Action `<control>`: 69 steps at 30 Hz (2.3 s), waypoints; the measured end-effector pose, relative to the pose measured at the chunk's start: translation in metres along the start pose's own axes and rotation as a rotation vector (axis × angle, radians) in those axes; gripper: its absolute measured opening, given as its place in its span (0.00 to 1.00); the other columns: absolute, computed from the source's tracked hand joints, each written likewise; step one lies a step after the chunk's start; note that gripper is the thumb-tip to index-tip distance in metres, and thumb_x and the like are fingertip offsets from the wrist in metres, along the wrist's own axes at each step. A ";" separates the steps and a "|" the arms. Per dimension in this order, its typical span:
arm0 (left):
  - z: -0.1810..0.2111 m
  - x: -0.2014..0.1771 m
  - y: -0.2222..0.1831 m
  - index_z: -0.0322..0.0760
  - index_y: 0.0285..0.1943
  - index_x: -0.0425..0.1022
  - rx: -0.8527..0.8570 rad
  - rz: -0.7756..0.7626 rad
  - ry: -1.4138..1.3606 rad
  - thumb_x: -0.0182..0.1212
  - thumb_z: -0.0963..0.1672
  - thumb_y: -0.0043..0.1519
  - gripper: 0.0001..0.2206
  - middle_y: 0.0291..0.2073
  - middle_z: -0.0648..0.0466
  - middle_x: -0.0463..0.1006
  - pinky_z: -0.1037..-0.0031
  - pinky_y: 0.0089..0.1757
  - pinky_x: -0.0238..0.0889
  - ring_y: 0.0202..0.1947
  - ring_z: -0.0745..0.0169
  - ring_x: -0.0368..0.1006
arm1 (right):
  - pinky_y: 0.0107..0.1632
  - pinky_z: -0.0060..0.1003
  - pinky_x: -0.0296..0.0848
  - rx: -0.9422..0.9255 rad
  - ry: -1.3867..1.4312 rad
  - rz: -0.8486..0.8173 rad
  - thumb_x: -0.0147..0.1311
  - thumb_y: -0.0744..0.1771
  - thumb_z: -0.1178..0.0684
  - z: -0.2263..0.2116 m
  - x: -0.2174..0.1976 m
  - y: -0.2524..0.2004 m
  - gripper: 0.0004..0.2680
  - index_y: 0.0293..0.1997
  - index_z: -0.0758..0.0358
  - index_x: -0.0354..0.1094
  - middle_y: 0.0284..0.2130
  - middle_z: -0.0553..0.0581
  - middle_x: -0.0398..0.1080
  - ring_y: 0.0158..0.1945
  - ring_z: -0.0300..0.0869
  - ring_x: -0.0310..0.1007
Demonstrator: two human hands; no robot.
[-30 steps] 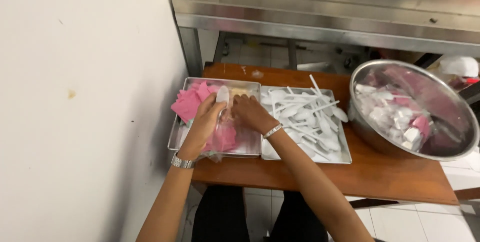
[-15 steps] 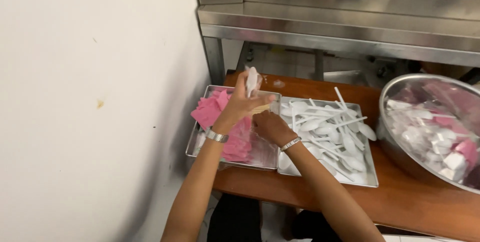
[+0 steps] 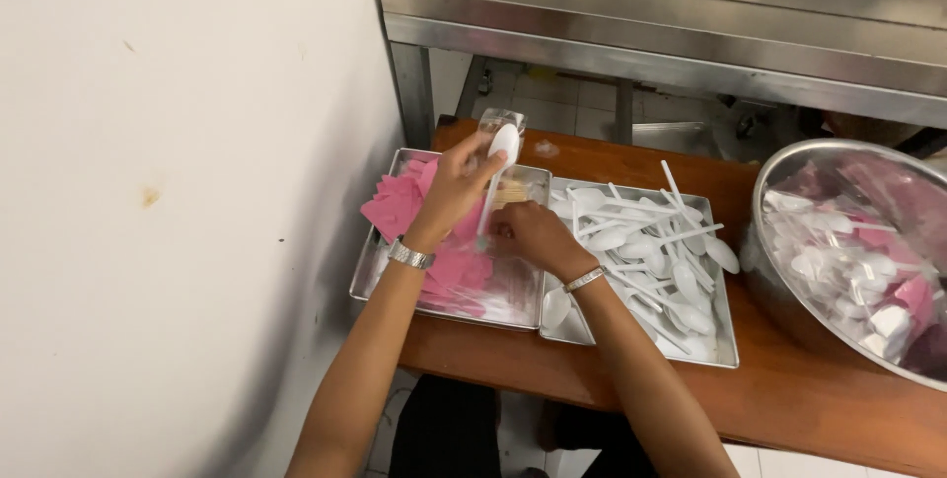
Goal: Packing individual plastic spoons into small plastic sleeves and placing them in a bowl.
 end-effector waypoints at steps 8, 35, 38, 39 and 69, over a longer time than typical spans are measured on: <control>0.001 -0.012 -0.019 0.37 0.58 0.78 0.035 0.008 -0.037 0.70 0.46 0.61 0.17 0.46 0.49 0.81 0.71 0.42 0.78 0.38 0.66 0.79 | 0.42 0.50 0.79 0.012 0.299 0.125 0.64 0.61 0.55 -0.003 -0.027 -0.015 0.05 0.36 0.59 0.80 0.27 0.60 0.80 0.37 0.55 0.81; 0.043 0.065 -0.045 0.39 0.61 0.78 0.067 -0.313 -0.020 0.61 0.47 0.67 0.15 0.41 0.49 0.83 0.72 0.40 0.77 0.39 0.67 0.73 | 0.53 0.41 0.73 -0.112 0.373 0.849 0.65 0.68 0.58 -0.066 -0.163 -0.119 0.03 0.40 0.64 0.77 0.45 0.59 0.74 0.49 0.46 0.69; 0.044 0.069 -0.042 0.42 0.59 0.79 0.083 -0.318 -0.002 0.62 0.47 0.67 0.14 0.40 0.50 0.83 0.74 0.38 0.78 0.40 0.69 0.74 | 0.60 0.50 0.68 -0.106 0.326 0.790 0.63 0.68 0.59 -0.067 -0.162 -0.116 0.02 0.41 0.65 0.77 0.52 0.62 0.68 0.57 0.54 0.67; 0.041 0.068 -0.041 0.41 0.60 0.79 0.089 -0.315 0.008 0.61 0.47 0.68 0.14 0.40 0.47 0.83 0.72 0.38 0.77 0.39 0.67 0.74 | 0.61 0.53 0.67 -0.126 0.314 0.731 0.60 0.69 0.58 -0.070 -0.162 -0.114 0.03 0.42 0.65 0.77 0.54 0.62 0.69 0.59 0.57 0.67; 0.034 0.086 -0.062 0.33 0.51 0.80 0.082 -0.484 0.213 0.70 0.45 0.58 0.15 0.42 0.39 0.83 0.56 0.50 0.69 0.47 0.50 0.77 | 0.27 0.31 0.72 0.076 1.190 0.888 0.57 0.67 0.62 0.066 -0.088 -0.127 0.06 0.48 0.71 0.71 0.27 0.57 0.68 0.24 0.37 0.69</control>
Point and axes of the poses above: each hand's wrist, its own y-axis towards the middle knuckle, its own x-axis out of the palm, z = x × y, the point moved 5 cm from there along y, towards the middle knuckle
